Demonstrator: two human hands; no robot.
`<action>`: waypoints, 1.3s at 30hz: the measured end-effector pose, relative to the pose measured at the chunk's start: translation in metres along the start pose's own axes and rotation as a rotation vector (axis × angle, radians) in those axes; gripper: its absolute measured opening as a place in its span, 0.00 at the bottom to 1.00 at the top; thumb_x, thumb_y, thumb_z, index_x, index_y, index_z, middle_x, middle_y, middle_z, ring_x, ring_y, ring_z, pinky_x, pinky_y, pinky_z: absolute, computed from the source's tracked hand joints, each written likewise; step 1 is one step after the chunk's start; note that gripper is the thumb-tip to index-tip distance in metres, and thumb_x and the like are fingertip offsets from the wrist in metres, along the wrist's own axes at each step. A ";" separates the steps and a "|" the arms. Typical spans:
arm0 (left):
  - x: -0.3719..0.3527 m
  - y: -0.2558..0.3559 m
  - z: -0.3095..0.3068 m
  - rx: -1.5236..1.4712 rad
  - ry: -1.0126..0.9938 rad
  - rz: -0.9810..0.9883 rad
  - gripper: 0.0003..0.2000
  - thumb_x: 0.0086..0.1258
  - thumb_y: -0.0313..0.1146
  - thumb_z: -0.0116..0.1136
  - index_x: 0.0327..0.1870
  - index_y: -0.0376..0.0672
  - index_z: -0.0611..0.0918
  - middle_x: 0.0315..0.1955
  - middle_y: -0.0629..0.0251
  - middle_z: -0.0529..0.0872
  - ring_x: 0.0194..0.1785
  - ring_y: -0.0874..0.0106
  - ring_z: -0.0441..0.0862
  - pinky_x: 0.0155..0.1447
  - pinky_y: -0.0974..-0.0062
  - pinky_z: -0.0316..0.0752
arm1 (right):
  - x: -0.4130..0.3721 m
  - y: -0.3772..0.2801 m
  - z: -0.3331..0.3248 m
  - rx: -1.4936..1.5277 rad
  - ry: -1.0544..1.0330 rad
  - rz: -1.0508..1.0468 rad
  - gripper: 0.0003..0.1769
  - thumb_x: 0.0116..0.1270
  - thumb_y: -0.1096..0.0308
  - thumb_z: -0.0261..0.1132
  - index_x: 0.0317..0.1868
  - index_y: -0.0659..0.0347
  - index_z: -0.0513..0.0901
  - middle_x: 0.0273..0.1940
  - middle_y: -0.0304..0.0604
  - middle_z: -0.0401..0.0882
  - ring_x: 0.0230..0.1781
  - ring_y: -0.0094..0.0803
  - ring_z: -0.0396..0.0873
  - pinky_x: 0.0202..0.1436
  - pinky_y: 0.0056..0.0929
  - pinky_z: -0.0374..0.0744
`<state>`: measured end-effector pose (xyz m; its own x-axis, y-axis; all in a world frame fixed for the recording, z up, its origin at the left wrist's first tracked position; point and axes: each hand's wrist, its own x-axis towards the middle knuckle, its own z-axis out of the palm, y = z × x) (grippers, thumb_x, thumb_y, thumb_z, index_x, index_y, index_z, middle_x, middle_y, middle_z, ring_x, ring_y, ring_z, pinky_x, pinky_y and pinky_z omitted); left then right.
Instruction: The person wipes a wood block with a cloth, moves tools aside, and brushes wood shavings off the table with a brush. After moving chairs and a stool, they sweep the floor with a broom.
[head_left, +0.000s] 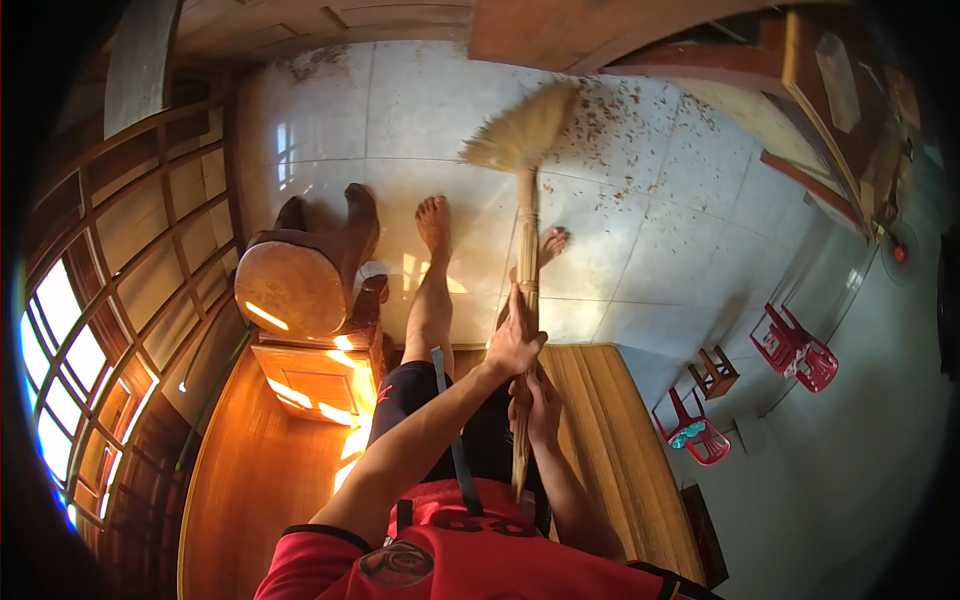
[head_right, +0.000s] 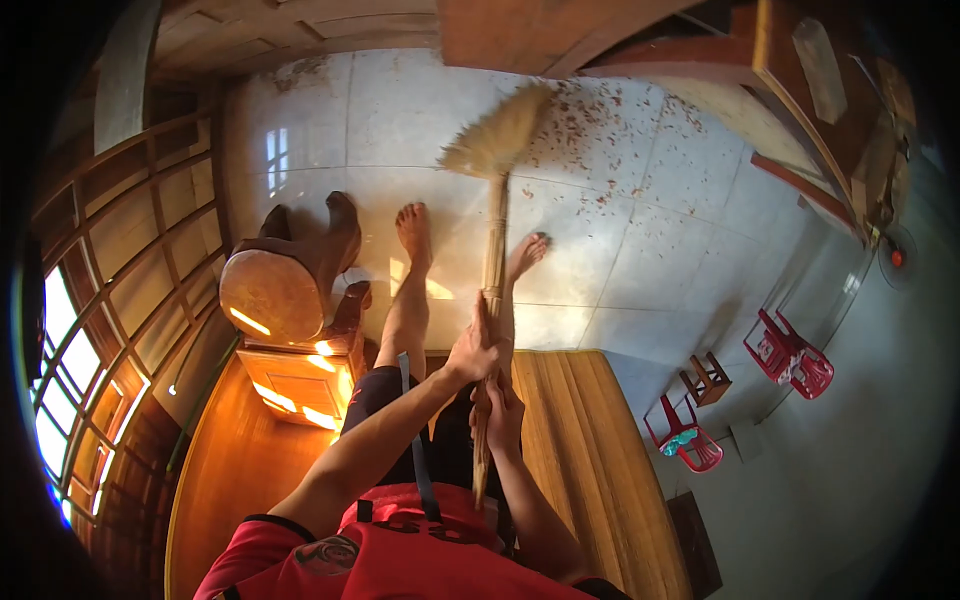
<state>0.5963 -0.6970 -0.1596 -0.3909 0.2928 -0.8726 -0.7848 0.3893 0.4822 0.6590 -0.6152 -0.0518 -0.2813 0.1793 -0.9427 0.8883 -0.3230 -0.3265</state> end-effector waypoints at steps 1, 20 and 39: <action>-0.006 -0.006 0.014 -0.087 0.064 0.042 0.54 0.64 0.39 0.60 0.78 0.39 0.30 0.67 0.27 0.66 0.71 0.41 0.68 0.73 0.56 0.66 | -0.002 -0.005 -0.015 -0.050 -0.065 0.004 0.26 0.79 0.60 0.54 0.72 0.61 0.69 0.29 0.39 0.79 0.13 0.25 0.75 0.13 0.22 0.73; 0.188 0.070 0.273 -0.325 -0.008 0.187 0.60 0.67 0.39 0.66 0.74 0.36 0.21 0.55 0.38 0.75 0.61 0.51 0.74 0.65 0.62 0.72 | 0.111 -0.134 -0.286 -0.089 -0.104 0.056 0.28 0.71 0.66 0.64 0.69 0.58 0.66 0.32 0.40 0.78 0.18 0.23 0.74 0.14 0.25 0.72; 0.156 0.023 0.279 -0.426 -0.013 -0.218 0.34 0.72 0.35 0.60 0.72 0.36 0.55 0.48 0.54 0.80 0.49 0.60 0.80 0.66 0.63 0.70 | 0.136 -0.058 -0.322 -0.292 -0.177 -0.044 0.29 0.71 0.65 0.66 0.69 0.63 0.69 0.33 0.43 0.80 0.26 0.24 0.78 0.28 0.24 0.76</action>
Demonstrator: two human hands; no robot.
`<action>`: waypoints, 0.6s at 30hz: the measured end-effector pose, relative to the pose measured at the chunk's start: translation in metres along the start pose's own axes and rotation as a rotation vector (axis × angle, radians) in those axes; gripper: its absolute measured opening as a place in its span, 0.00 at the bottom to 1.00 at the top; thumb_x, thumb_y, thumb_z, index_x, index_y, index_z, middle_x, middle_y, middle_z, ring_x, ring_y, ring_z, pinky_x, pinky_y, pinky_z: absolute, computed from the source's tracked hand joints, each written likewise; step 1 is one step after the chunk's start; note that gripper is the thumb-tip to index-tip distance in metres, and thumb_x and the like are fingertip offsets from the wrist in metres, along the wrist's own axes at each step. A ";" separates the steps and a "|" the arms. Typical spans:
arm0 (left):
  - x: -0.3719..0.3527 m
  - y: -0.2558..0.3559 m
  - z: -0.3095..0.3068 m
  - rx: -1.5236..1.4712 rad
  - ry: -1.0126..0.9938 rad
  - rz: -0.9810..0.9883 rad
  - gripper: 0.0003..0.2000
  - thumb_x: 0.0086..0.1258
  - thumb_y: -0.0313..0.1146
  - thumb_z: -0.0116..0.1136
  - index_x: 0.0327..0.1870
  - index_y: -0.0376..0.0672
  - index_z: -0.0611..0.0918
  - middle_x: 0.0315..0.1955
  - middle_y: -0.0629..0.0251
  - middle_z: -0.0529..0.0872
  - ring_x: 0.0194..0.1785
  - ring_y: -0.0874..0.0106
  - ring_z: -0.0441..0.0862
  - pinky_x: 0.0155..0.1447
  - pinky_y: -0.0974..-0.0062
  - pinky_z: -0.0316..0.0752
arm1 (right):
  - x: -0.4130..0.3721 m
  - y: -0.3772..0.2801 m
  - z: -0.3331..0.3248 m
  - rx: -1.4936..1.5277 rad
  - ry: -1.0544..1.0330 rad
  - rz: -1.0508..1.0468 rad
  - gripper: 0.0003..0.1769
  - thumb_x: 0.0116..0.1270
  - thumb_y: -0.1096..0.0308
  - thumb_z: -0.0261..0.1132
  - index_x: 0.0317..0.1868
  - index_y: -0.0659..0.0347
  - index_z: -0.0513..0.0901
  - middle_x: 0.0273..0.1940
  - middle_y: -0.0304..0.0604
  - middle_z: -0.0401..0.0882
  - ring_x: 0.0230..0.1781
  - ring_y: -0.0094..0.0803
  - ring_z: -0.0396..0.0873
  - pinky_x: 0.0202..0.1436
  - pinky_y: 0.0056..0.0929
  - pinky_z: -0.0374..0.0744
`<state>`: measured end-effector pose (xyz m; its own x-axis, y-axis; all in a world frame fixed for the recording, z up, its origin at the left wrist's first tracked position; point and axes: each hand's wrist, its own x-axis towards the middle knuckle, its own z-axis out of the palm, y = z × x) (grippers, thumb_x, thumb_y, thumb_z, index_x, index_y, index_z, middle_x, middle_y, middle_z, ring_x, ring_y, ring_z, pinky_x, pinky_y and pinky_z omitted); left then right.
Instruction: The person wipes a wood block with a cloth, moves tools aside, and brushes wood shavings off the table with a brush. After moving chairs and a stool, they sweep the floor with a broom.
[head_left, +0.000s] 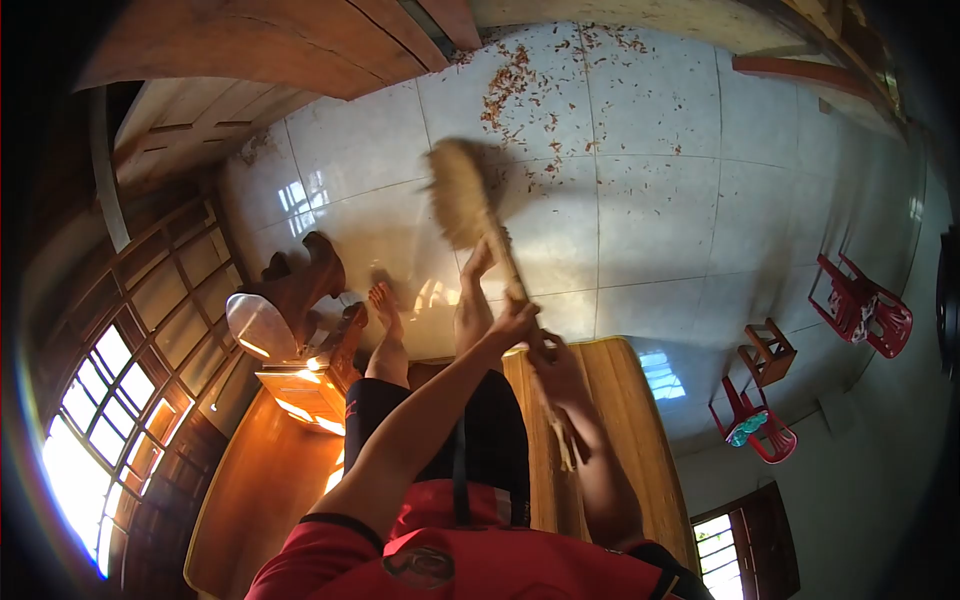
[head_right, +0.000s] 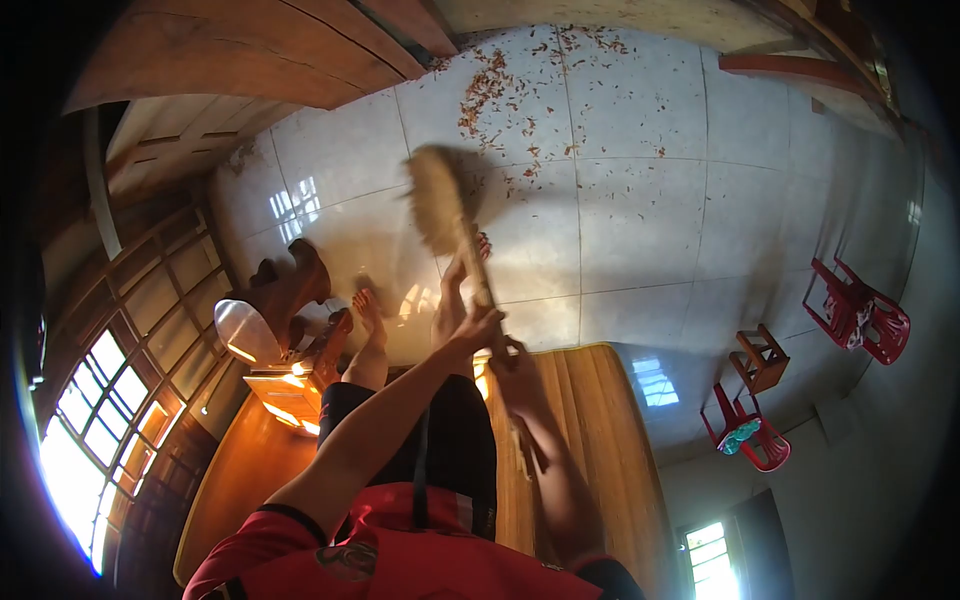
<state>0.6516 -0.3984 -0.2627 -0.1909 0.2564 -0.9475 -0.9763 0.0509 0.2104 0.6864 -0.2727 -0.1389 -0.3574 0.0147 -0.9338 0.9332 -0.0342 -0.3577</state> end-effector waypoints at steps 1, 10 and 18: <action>0.015 -0.004 0.016 0.073 -0.050 0.043 0.32 0.73 0.35 0.59 0.71 0.34 0.58 0.46 0.58 0.82 0.47 0.62 0.81 0.66 0.65 0.70 | -0.005 0.002 -0.013 0.071 0.027 -0.001 0.28 0.71 0.68 0.66 0.69 0.62 0.69 0.33 0.42 0.80 0.28 0.23 0.78 0.28 0.25 0.76; -0.125 0.099 0.080 0.455 0.019 0.138 0.54 0.67 0.53 0.62 0.79 0.44 0.33 0.46 0.40 0.85 0.56 0.50 0.83 0.63 0.60 0.74 | -0.114 -0.060 -0.039 0.195 0.092 -0.013 0.27 0.71 0.72 0.64 0.69 0.62 0.68 0.37 0.44 0.83 0.21 0.23 0.77 0.22 0.23 0.75; -0.069 0.082 -0.058 0.195 0.454 0.177 0.41 0.69 0.46 0.64 0.74 0.42 0.50 0.46 0.40 0.80 0.45 0.49 0.84 0.51 0.57 0.81 | -0.006 -0.090 0.024 0.429 -0.413 0.167 0.23 0.74 0.63 0.60 0.64 0.66 0.72 0.31 0.40 0.81 0.18 0.22 0.77 0.13 0.21 0.72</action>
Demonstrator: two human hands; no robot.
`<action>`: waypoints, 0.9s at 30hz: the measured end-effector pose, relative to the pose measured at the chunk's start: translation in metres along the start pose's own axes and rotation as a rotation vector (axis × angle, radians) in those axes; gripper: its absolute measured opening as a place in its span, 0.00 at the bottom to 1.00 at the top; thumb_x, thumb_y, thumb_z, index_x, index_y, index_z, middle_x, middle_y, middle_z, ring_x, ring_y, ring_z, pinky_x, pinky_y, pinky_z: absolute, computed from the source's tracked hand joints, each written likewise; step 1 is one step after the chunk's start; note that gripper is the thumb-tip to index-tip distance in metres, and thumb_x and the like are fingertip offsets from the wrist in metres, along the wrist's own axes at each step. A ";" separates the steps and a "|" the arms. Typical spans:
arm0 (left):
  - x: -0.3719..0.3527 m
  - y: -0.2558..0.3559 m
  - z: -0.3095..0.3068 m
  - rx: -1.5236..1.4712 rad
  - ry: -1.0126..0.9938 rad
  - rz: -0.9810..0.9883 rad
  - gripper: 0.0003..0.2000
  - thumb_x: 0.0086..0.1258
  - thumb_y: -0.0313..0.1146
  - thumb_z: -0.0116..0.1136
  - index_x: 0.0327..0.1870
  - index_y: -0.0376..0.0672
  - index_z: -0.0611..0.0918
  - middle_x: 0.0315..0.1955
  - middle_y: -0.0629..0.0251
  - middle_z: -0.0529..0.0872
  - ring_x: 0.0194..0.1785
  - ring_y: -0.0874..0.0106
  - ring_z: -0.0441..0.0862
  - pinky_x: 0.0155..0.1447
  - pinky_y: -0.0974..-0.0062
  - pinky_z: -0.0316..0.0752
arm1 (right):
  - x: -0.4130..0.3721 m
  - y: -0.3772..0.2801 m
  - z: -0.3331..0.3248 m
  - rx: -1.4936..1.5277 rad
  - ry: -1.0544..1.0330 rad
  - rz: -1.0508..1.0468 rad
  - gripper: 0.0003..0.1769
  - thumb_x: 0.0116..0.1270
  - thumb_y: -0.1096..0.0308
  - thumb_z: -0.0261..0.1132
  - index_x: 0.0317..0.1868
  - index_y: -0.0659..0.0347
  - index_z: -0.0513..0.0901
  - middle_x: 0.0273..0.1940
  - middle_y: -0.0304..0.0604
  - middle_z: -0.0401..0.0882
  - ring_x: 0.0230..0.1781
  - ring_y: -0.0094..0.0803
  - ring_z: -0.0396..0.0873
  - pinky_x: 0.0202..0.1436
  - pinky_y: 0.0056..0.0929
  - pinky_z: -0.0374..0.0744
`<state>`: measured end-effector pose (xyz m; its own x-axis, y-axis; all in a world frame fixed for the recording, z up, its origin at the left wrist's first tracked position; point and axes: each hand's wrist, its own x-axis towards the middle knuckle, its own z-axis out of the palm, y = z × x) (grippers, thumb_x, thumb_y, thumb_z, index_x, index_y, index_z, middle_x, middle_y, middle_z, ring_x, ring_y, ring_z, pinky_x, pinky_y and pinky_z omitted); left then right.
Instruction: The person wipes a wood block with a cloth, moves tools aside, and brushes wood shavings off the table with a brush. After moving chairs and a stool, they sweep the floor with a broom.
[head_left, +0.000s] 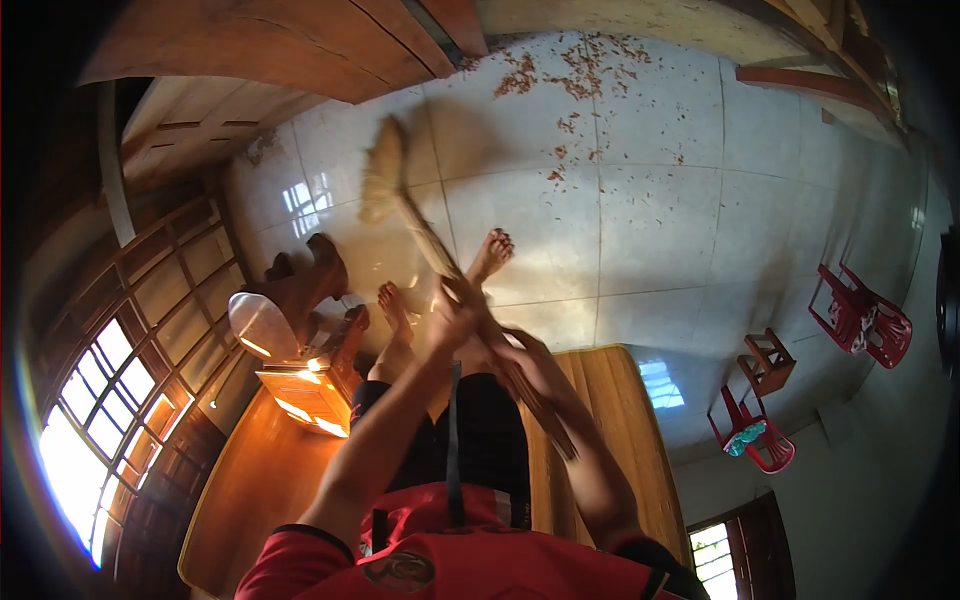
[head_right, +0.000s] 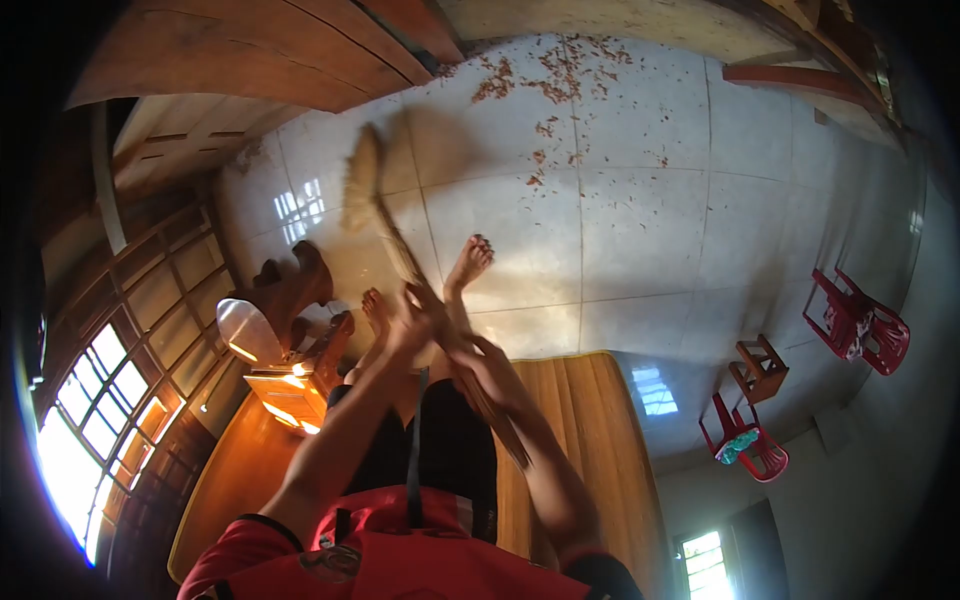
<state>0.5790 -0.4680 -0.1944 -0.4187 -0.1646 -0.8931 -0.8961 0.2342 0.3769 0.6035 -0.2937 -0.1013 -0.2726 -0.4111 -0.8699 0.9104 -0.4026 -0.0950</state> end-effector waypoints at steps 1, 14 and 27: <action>0.032 -0.004 -0.006 0.004 0.091 -0.001 0.36 0.71 0.44 0.62 0.72 0.42 0.55 0.43 0.42 0.80 0.42 0.50 0.84 0.47 0.57 0.82 | 0.021 -0.026 0.011 -0.138 0.005 -0.029 0.21 0.74 0.62 0.60 0.61 0.68 0.75 0.30 0.39 0.81 0.19 0.22 0.77 0.15 0.22 0.73; 0.085 0.072 0.115 0.745 -0.280 0.282 0.53 0.60 0.49 0.70 0.81 0.42 0.48 0.62 0.41 0.77 0.58 0.49 0.81 0.62 0.60 0.77 | 0.033 -0.023 -0.048 0.306 0.259 -0.302 0.14 0.77 0.58 0.57 0.50 0.60 0.75 0.35 0.37 0.77 0.16 0.19 0.70 0.07 0.22 0.69; 0.075 0.046 0.069 0.444 -0.233 0.421 0.55 0.67 0.48 0.67 0.79 0.40 0.35 0.51 0.41 0.85 0.50 0.49 0.87 0.52 0.60 0.81 | 0.015 -0.032 -0.032 0.171 0.189 -0.313 0.28 0.73 0.66 0.63 0.70 0.65 0.69 0.30 0.40 0.79 0.20 0.22 0.74 0.18 0.25 0.72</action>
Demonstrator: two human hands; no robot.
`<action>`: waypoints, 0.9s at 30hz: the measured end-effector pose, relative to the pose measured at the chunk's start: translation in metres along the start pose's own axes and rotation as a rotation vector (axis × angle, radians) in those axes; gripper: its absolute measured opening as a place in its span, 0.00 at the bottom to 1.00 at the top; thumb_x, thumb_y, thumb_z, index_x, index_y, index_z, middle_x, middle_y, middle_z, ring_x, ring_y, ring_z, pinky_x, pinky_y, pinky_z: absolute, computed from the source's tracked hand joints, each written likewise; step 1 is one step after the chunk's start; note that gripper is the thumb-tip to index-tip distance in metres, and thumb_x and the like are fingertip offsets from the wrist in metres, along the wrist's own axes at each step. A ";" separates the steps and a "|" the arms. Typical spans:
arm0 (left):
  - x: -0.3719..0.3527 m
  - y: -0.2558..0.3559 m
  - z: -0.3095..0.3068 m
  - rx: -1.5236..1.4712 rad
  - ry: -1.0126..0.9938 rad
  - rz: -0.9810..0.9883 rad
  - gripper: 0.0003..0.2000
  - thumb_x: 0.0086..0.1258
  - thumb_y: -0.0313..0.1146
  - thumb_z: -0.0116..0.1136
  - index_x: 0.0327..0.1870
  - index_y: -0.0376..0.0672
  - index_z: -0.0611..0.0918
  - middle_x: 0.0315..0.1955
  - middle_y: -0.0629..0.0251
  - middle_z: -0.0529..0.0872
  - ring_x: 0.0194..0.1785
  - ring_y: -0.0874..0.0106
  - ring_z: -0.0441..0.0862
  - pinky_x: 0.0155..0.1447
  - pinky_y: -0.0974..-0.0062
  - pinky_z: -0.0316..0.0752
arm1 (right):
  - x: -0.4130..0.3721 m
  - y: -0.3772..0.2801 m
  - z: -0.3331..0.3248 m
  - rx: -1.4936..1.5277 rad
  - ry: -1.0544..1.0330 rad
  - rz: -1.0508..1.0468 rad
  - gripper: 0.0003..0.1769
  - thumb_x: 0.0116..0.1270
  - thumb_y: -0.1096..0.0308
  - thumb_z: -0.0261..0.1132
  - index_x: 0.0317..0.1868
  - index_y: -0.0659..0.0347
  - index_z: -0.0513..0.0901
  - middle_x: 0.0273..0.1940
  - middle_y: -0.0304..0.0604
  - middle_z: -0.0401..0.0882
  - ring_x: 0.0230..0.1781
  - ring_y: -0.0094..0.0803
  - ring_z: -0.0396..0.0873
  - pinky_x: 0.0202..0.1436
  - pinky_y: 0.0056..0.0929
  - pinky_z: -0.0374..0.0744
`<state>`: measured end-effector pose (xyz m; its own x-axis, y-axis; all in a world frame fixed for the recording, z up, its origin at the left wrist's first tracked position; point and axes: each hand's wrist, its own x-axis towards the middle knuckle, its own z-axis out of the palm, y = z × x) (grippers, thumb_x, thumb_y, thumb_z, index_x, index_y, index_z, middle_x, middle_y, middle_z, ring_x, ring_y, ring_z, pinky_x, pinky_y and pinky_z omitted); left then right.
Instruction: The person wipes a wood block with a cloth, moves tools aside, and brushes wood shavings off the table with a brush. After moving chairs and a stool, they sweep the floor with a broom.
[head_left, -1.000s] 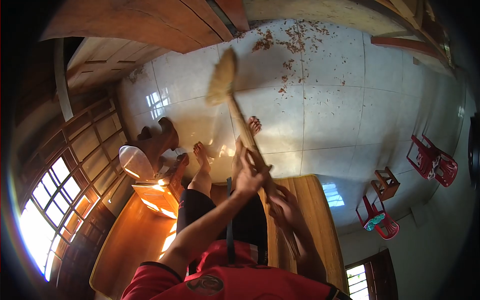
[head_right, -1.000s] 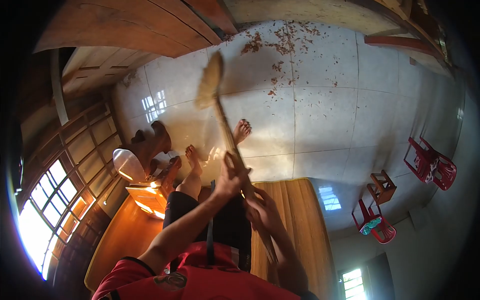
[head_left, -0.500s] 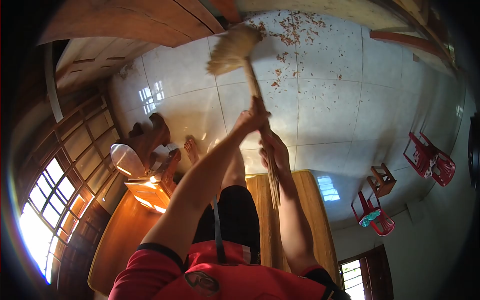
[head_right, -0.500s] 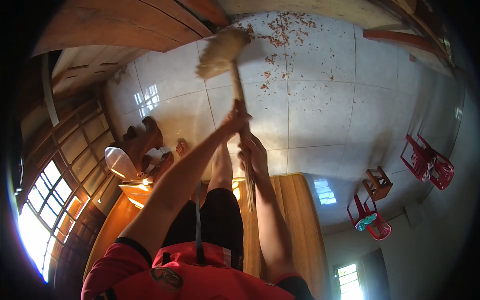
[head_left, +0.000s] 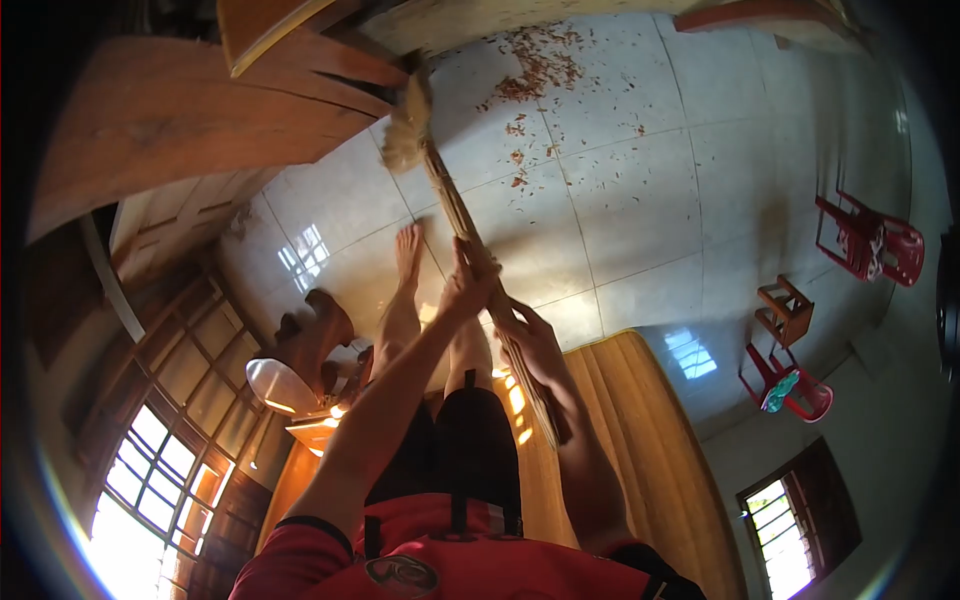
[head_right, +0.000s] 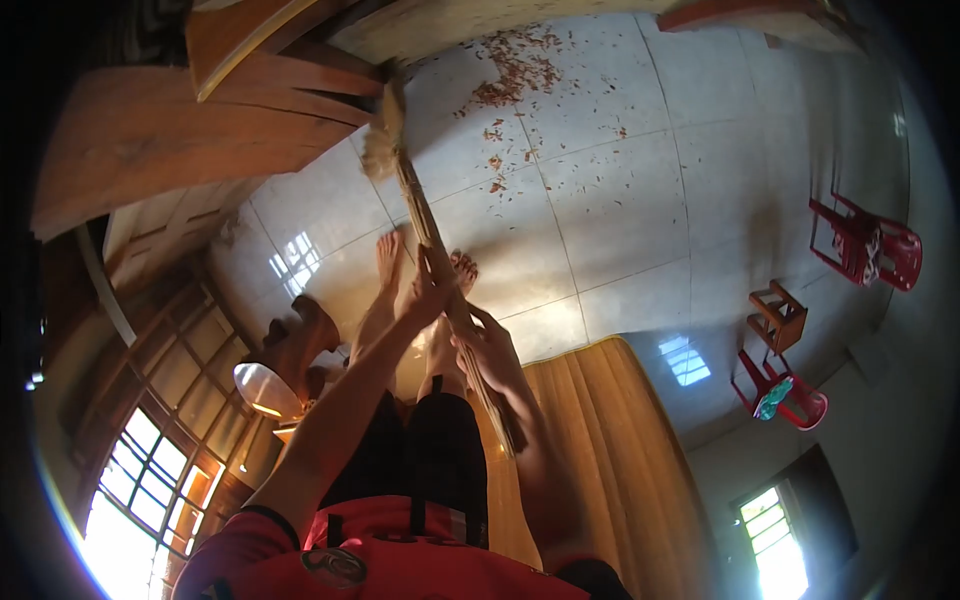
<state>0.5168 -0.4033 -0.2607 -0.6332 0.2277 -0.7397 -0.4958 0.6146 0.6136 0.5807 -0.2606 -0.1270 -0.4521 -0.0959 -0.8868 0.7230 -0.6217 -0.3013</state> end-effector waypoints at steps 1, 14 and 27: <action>0.020 -0.001 -0.004 -0.170 -0.068 -0.029 0.54 0.67 0.48 0.67 0.79 0.39 0.35 0.50 0.41 0.85 0.49 0.50 0.87 0.52 0.60 0.81 | 0.018 -0.001 0.005 -0.065 0.042 -0.044 0.28 0.73 0.66 0.63 0.70 0.64 0.69 0.30 0.40 0.79 0.20 0.22 0.74 0.19 0.25 0.72; -0.091 0.092 -0.004 0.162 -0.573 0.026 0.49 0.65 0.39 0.66 0.80 0.45 0.42 0.42 0.44 0.86 0.42 0.51 0.87 0.42 0.58 0.82 | -0.097 0.110 0.076 0.336 0.670 -0.166 0.30 0.71 0.71 0.63 0.72 0.54 0.65 0.30 0.38 0.78 0.17 0.21 0.73 0.15 0.21 0.70; -0.106 -0.040 -0.011 0.223 -1.022 -0.272 0.54 0.58 0.34 0.72 0.81 0.48 0.45 0.67 0.45 0.70 0.65 0.53 0.75 0.67 0.63 0.72 | -0.077 0.104 0.156 0.797 1.051 0.095 0.27 0.71 0.64 0.65 0.66 0.59 0.66 0.37 0.42 0.78 0.26 0.26 0.77 0.24 0.27 0.77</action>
<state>0.5975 -0.4610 -0.2037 0.3284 0.5215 -0.7876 -0.3601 0.8399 0.4060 0.6092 -0.4395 -0.0358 0.4619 0.2557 -0.8493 0.0627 -0.9646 -0.2563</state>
